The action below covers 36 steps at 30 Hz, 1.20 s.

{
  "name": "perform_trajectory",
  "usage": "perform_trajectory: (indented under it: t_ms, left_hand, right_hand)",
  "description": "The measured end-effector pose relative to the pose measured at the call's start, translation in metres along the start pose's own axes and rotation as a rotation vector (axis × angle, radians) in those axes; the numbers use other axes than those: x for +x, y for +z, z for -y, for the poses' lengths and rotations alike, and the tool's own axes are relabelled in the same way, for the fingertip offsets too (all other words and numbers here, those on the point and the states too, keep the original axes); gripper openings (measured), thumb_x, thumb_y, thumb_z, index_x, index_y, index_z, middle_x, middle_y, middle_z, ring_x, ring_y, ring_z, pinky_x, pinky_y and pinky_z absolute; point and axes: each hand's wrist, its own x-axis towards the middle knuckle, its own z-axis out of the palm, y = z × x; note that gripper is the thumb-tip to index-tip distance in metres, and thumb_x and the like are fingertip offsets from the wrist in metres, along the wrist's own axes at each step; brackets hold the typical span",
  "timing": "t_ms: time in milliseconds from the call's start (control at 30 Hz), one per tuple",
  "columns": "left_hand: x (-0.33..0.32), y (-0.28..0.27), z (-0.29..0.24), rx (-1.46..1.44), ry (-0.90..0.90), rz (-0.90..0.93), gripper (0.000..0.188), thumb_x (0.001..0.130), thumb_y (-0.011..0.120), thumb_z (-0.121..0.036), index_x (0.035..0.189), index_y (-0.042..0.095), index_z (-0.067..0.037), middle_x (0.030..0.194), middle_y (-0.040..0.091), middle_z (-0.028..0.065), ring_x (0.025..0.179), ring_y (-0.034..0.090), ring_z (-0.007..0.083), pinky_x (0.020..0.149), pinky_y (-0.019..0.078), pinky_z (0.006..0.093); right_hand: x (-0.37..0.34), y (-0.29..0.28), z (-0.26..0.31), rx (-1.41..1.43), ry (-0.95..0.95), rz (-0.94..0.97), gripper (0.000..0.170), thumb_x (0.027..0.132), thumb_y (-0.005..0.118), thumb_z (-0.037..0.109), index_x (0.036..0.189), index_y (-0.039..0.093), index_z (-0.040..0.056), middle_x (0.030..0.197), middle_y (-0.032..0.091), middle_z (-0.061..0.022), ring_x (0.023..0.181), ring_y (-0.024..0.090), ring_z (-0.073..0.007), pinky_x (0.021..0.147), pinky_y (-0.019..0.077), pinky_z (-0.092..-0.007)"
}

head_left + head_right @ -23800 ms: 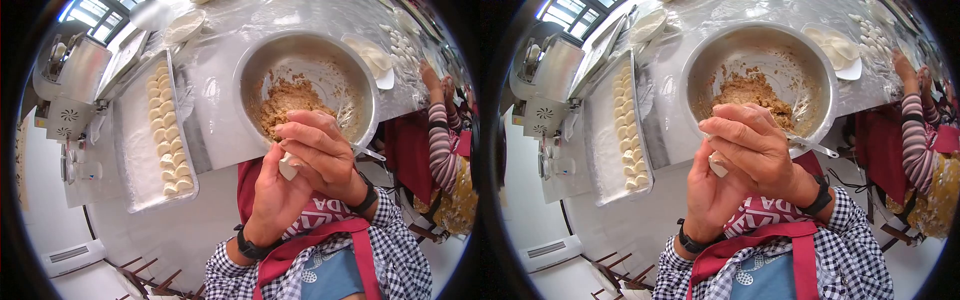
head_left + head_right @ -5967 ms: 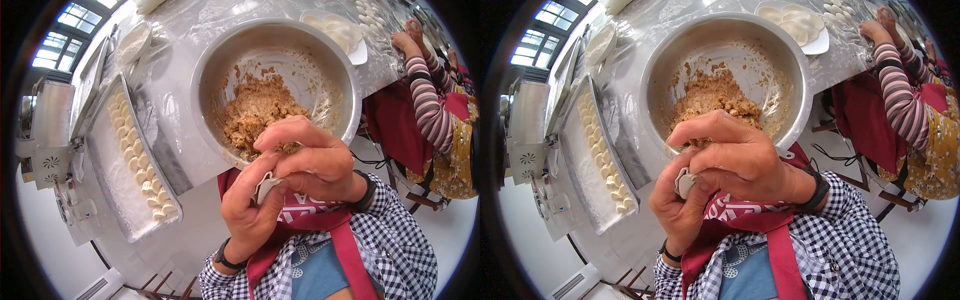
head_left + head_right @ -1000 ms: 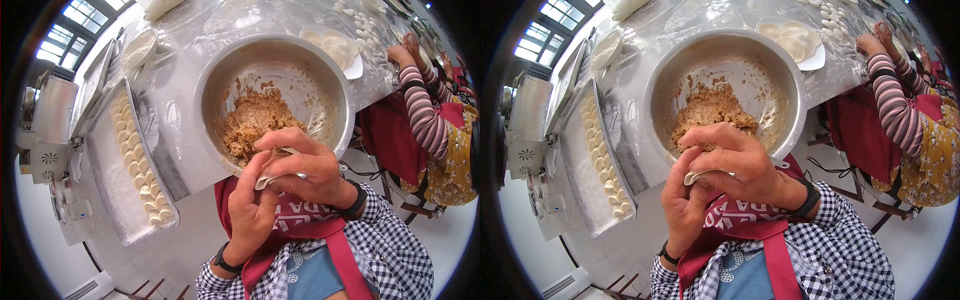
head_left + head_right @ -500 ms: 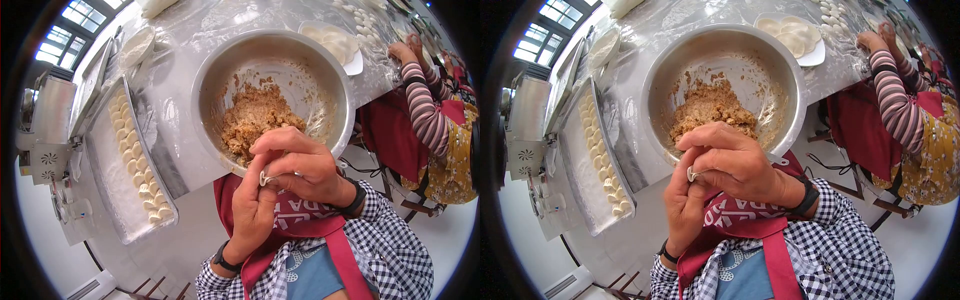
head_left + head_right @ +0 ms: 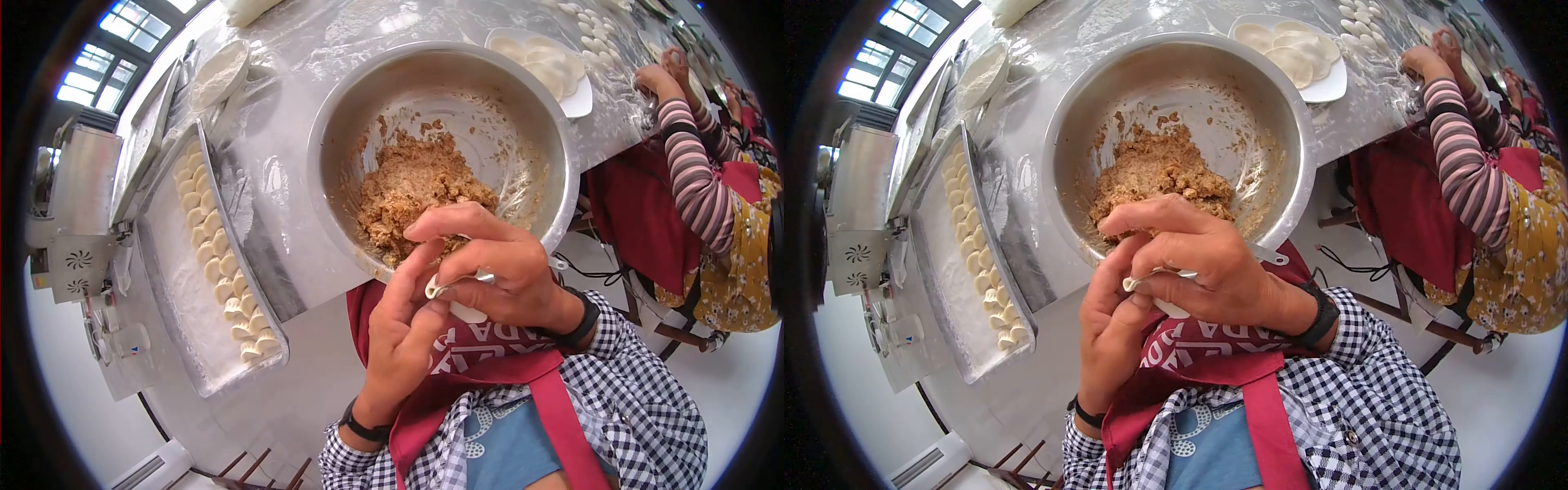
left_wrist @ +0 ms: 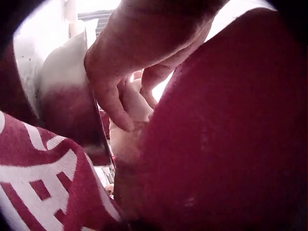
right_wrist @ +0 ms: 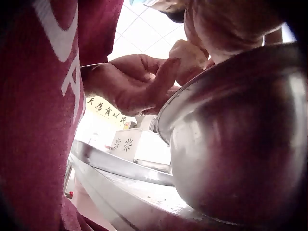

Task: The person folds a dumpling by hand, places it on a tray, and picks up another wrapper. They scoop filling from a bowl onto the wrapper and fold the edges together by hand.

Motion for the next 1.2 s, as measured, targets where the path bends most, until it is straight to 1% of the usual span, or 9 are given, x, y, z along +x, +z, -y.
perform_trajectory:
  t_ms: [100,200,400,533,600,733,800,1133,1200]
  left_hand:
    - [0.0,-0.004,0.0,-0.247,-0.078,0.037,0.043,0.09,0.043,-0.01,0.13,0.034,0.004,0.122,0.048,0.0189,0.107,0.053,0.0252,0.09,0.0457,0.0375]
    - [0.0,-0.001,-0.005,-0.436,-0.085,0.044,0.039,0.092,0.043,-0.014,0.126,0.039,0.005,0.118,0.051,0.0162,0.106,0.054,0.0209,0.085,0.0484,0.0334]
    - [0.0,-0.009,0.001,-0.453,-0.11,0.044,0.037,0.093,0.044,-0.02,0.121,0.043,0.004,0.113,0.054,0.0163,0.102,0.057,0.0216,0.082,0.0497,0.034]
    - [-0.002,-0.006,-0.002,-0.4,-0.108,-0.002,0.037,0.094,0.042,-0.02,0.121,0.044,0.006,0.111,0.055,0.0167,0.101,0.056,0.0218,0.083,0.0489,0.0344]
    - [-0.001,-0.001,-0.006,-0.35,-0.079,-0.034,0.043,0.096,0.036,-0.026,0.12,0.044,0.009,0.11,0.055,0.0172,0.102,0.056,0.0229,0.085,0.0475,0.0351]
    - [-0.004,-0.008,-0.001,-0.408,-0.111,-0.028,0.052,0.096,0.029,-0.033,0.121,0.042,0.011,0.111,0.055,0.0181,0.104,0.055,0.0247,0.087,0.0459,0.0356]
    - [-0.005,-0.011,0.002,-0.338,-0.158,-0.016,0.058,0.095,0.023,-0.04,0.119,0.044,0.008,0.117,0.052,0.0205,0.106,0.053,0.0292,0.092,0.0421,0.0409]
    - [-0.004,-0.007,0.002,-0.382,-0.142,-0.03,0.061,0.095,0.024,-0.043,0.122,0.041,0.008,0.118,0.05,0.021,0.108,0.052,0.0293,0.095,0.0399,0.0415]
    - [-0.003,-0.008,0.0,-0.385,-0.104,0.053,0.055,0.096,0.028,-0.034,0.125,0.036,0.012,0.119,0.049,0.0214,0.11,0.051,0.0282,0.093,0.0418,0.0385]
  right_hand:
    - [0.0,0.0,0.003,0.019,0.068,-0.06,0.011,0.068,0.066,-0.001,0.075,0.058,0.0017,0.109,0.058,-0.0153,0.098,0.057,-0.0285,0.079,0.0462,-0.0353]
    - [-0.001,-0.002,0.004,-0.011,0.069,-0.049,0.012,0.072,0.069,0.007,0.077,0.059,0.0009,0.108,0.057,-0.0194,0.097,0.057,-0.0314,0.081,0.0456,-0.0383]
    - [0.001,0.003,0.005,-0.064,-0.067,-0.02,0.014,0.066,0.067,-0.001,0.077,0.059,0.0029,0.108,0.058,-0.0148,0.094,0.058,-0.0272,0.078,0.0477,-0.0342]
    - [0.001,0.005,0.007,0.001,-0.01,-0.05,0.018,0.063,0.068,0.0,0.08,0.06,0.0029,0.112,0.056,-0.0154,0.097,0.057,-0.028,0.08,0.0478,-0.0347]
    - [0.003,0.002,0.008,0.033,0.051,0.037,0.02,0.067,0.072,0.009,0.082,0.061,0.0022,0.112,0.055,-0.0194,0.099,0.057,-0.0297,0.082,0.0457,-0.0366]
    - [0.001,-0.001,0.005,0.094,0.038,0.125,0.021,0.066,0.072,0.009,0.083,0.062,0.0024,0.112,0.055,-0.0198,0.1,0.056,-0.0294,0.083,0.045,-0.0367]
    - [-0.001,0.001,0.004,0.112,0.072,0.094,0.017,0.067,0.072,0.007,0.08,0.062,0.0028,0.111,0.056,-0.019,0.1,0.057,-0.0296,0.084,0.0446,-0.0371]
    - [-0.002,0.002,0.003,0.066,0.024,-0.012,0.012,0.068,0.068,0.0,0.075,0.06,0.0028,0.106,0.059,-0.0142,0.092,0.06,-0.0244,0.073,0.0494,-0.0305]
    - [-0.001,0.004,0.01,0.098,0.14,-0.038,0.011,0.068,0.069,0.001,0.075,0.06,0.0025,0.107,0.059,-0.0138,0.091,0.061,-0.0236,0.073,0.0503,-0.0301]
